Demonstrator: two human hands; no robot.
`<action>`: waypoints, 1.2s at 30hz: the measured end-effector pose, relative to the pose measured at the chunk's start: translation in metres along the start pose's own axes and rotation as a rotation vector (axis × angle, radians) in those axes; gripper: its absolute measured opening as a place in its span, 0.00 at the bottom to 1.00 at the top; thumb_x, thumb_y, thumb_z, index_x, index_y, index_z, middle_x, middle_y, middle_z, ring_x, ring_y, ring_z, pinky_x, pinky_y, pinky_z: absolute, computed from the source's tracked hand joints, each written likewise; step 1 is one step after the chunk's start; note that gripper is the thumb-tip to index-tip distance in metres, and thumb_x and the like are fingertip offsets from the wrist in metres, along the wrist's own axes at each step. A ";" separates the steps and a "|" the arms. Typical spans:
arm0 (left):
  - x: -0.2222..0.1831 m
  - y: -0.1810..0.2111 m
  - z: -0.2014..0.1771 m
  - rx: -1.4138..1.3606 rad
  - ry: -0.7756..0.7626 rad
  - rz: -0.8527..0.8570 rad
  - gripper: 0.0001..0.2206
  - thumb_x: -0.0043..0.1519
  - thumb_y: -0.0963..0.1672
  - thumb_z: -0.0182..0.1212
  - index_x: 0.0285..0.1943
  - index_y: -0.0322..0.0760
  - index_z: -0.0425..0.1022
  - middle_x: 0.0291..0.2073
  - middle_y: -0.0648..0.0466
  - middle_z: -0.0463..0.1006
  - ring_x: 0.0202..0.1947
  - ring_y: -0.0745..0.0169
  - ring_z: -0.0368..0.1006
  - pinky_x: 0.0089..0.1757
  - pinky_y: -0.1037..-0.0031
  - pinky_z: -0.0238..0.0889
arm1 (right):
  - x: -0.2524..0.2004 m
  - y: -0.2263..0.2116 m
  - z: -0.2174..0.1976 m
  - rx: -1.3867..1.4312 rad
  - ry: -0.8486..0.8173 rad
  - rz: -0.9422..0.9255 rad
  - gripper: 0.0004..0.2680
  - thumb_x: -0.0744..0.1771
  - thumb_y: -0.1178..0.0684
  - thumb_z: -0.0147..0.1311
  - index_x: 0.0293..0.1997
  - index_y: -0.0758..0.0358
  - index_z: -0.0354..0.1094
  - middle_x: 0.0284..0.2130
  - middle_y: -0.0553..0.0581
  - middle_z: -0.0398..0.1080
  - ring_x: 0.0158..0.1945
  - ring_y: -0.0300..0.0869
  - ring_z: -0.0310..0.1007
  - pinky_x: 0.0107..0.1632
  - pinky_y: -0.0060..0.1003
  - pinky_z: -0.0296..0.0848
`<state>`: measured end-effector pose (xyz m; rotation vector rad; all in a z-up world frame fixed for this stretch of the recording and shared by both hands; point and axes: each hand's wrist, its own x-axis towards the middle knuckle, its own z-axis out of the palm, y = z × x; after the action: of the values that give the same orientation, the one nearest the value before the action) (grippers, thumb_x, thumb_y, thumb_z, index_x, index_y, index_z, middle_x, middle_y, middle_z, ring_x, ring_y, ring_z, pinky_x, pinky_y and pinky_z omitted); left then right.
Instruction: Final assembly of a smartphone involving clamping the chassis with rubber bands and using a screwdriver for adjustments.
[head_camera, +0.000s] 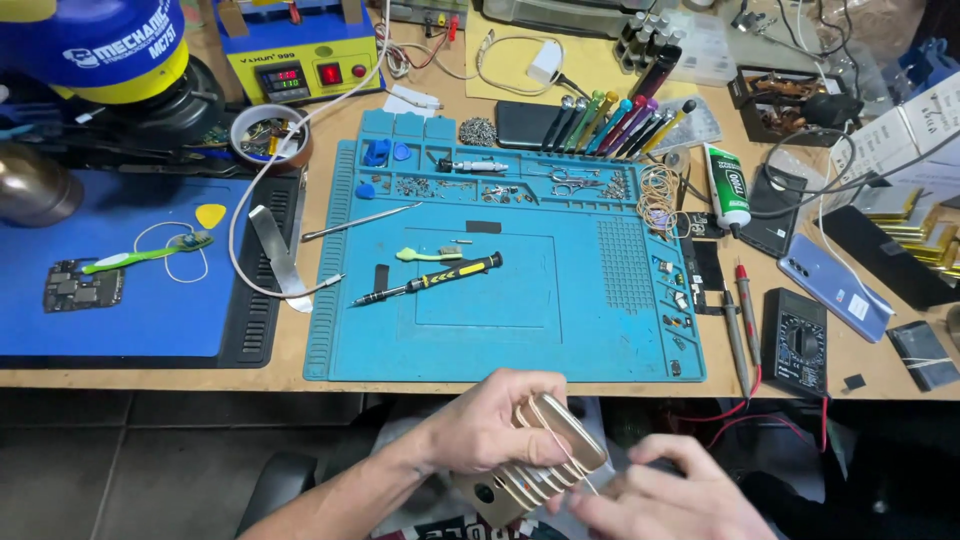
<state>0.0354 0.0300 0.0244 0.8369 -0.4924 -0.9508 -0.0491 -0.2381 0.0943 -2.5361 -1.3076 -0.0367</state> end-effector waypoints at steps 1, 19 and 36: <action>-0.003 0.005 0.002 -0.129 -0.008 0.034 0.16 0.69 0.43 0.72 0.47 0.32 0.64 0.40 0.28 0.84 0.34 0.39 0.85 0.31 0.62 0.79 | -0.009 0.005 0.006 -0.117 -0.044 0.189 0.10 0.71 0.51 0.45 0.36 0.31 0.69 0.21 0.31 0.63 0.24 0.27 0.66 0.54 0.36 0.60; -0.030 -0.009 0.039 -0.316 0.091 -0.108 0.16 0.75 0.43 0.62 0.52 0.13 0.80 0.37 0.30 0.86 0.32 0.42 0.85 0.33 0.64 0.80 | -0.024 0.004 0.007 0.669 0.024 0.464 0.11 0.73 0.58 0.42 0.46 0.48 0.74 0.30 0.42 0.76 0.29 0.35 0.77 0.35 0.32 0.76; 0.012 0.002 0.021 0.670 0.450 0.670 0.14 0.75 0.46 0.63 0.54 0.26 0.79 0.42 0.43 0.89 0.32 0.50 0.81 0.38 0.63 0.79 | 0.020 0.036 0.063 1.899 0.804 0.346 0.55 0.65 0.40 0.87 0.90 0.46 0.25 0.56 0.65 0.84 0.57 0.52 0.84 0.62 0.46 0.73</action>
<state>0.0279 0.0116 0.0384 1.3286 -0.6459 0.0532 -0.0148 -0.2252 0.0282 -0.8005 -0.1311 0.1606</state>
